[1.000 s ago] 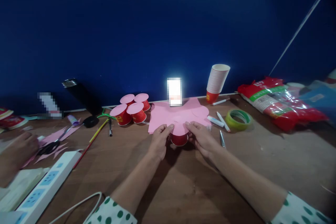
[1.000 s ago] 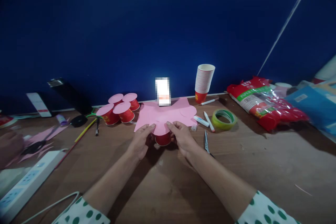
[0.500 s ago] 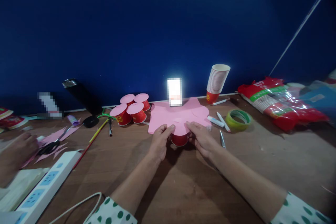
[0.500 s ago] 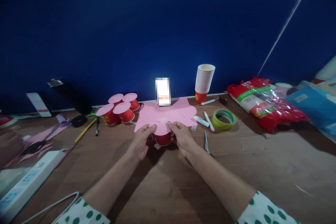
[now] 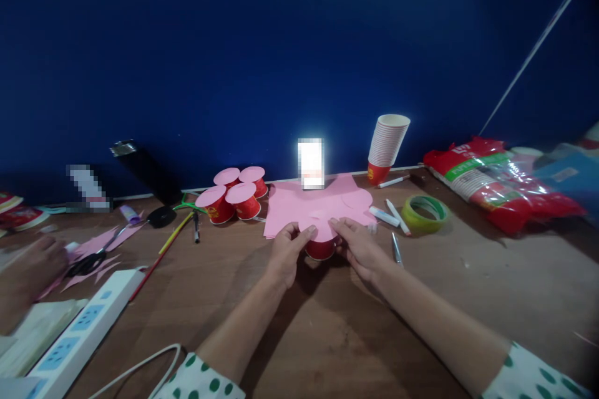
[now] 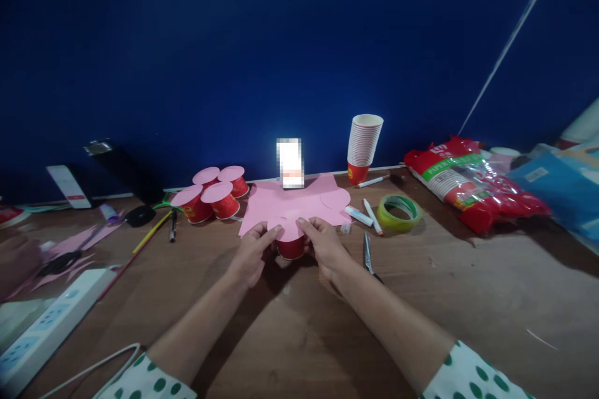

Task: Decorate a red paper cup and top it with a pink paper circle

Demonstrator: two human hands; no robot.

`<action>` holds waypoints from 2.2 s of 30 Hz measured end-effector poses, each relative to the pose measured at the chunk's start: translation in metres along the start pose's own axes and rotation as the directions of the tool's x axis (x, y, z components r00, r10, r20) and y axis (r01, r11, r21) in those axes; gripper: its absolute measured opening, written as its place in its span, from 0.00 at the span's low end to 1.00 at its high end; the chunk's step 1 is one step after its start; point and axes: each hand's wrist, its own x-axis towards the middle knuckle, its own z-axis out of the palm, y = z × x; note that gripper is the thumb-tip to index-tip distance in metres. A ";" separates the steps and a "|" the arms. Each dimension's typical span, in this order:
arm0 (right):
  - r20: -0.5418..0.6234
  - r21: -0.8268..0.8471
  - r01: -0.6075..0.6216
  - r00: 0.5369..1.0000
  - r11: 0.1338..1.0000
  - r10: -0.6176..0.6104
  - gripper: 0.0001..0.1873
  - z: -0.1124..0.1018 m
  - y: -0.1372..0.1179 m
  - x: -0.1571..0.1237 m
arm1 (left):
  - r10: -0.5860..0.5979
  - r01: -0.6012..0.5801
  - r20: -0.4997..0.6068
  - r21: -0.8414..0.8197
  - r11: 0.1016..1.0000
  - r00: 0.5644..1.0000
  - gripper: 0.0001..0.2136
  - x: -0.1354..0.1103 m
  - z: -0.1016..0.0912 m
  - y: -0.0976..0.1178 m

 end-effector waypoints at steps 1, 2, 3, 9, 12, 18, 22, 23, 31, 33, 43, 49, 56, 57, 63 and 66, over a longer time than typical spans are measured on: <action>0.000 0.002 0.000 1.000 1.000 0.000 0.21 0.000 0.000 0.000 | 0.005 -0.005 0.004 0.005 1.000 1.000 0.19 0.000 0.000 -0.001; 0.000 0.003 0.000 1.000 1.000 0.000 0.21 0.000 0.000 0.000 | 0.013 -0.013 0.009 0.014 1.000 1.000 0.20 0.000 0.000 -0.002; 0.001 0.005 0.000 1.000 1.000 0.000 0.21 0.000 0.000 0.000 | 0.023 -0.024 0.015 0.026 0.999 1.000 0.20 0.001 -0.001 -0.003; 0.016 0.013 0.008 1.000 1.000 -0.008 0.22 0.000 0.000 0.000 | 0.059 -0.061 0.026 0.085 0.995 0.998 0.21 0.004 -0.004 -0.009; 0.034 0.021 0.017 0.999 1.000 -0.018 0.21 0.000 0.000 -0.001 | 0.063 -0.066 0.025 0.094 0.993 0.998 0.21 0.004 -0.005 -0.009; 0.049 0.037 0.023 0.998 0.999 -0.024 0.19 0.001 -0.002 -0.004 | 0.076 -0.077 0.013 0.104 0.992 0.997 0.20 0.004 -0.004 -0.009; 0.056 0.046 0.032 0.998 0.998 -0.034 0.19 0.002 -0.004 -0.006 | 0.079 -0.079 0.010 0.089 0.993 0.997 0.20 0.005 -0.005 -0.009; 0.059 0.041 0.032 0.998 0.999 -0.034 0.19 0.002 -0.004 -0.006 | 0.078 -0.079 0.014 0.091 0.993 0.997 0.20 0.005 -0.006 -0.009; 0.067 -0.045 0.016 0.998 0.999 -0.013 0.21 0.001 -0.002 -0.004 | 0.051 -0.052 0.006 0.101 0.994 0.999 0.22 0.003 -0.005 -0.008; 0.057 -0.047 0.016 0.998 0.999 -0.013 0.20 0.001 -0.001 -0.004 | 0.054 -0.054 0.004 0.101 0.993 0.999 0.22 0.004 -0.006 -0.009; 0.014 -0.087 0.025 1.000 0.996 -0.024 0.19 0.002 0.001 -0.004 | 0.088 -0.086 -0.007 0.129 0.988 0.996 0.22 0.005 -0.006 -0.011; 0.013 -0.104 0.024 1.000 0.994 -0.023 0.19 0.002 0.001 -0.004 | 0.116 -0.108 -0.041 0.170 0.980 0.992 0.27 0.003 -0.003 -0.010; 0.020 -0.126 0.015 1.000 0.992 -0.013 0.19 0.002 0.001 -0.004 | 0.166 -0.136 -0.073 0.305 0.943 0.983 0.30 -0.001 0.006 -0.010; 0.023 -0.129 0.015 1.000 0.992 -0.013 0.20 0.002 0.001 -0.004 | 0.168 -0.141 -0.065 0.310 0.940 0.984 0.30 -0.001 0.006 -0.010; 0.014 -0.168 0.020 1.000 0.986 -0.018 0.21 0.002 0.002 -0.002 | 0.159 -0.140 -0.036 0.315 0.939 0.987 0.31 0.002 0.002 -0.010; 0.006 -0.186 0.024 1.000 0.982 -0.023 0.21 0.001 0.003 -0.002 | 0.144 -0.124 -0.040 0.317 0.940 0.989 0.31 0.003 0.001 -0.010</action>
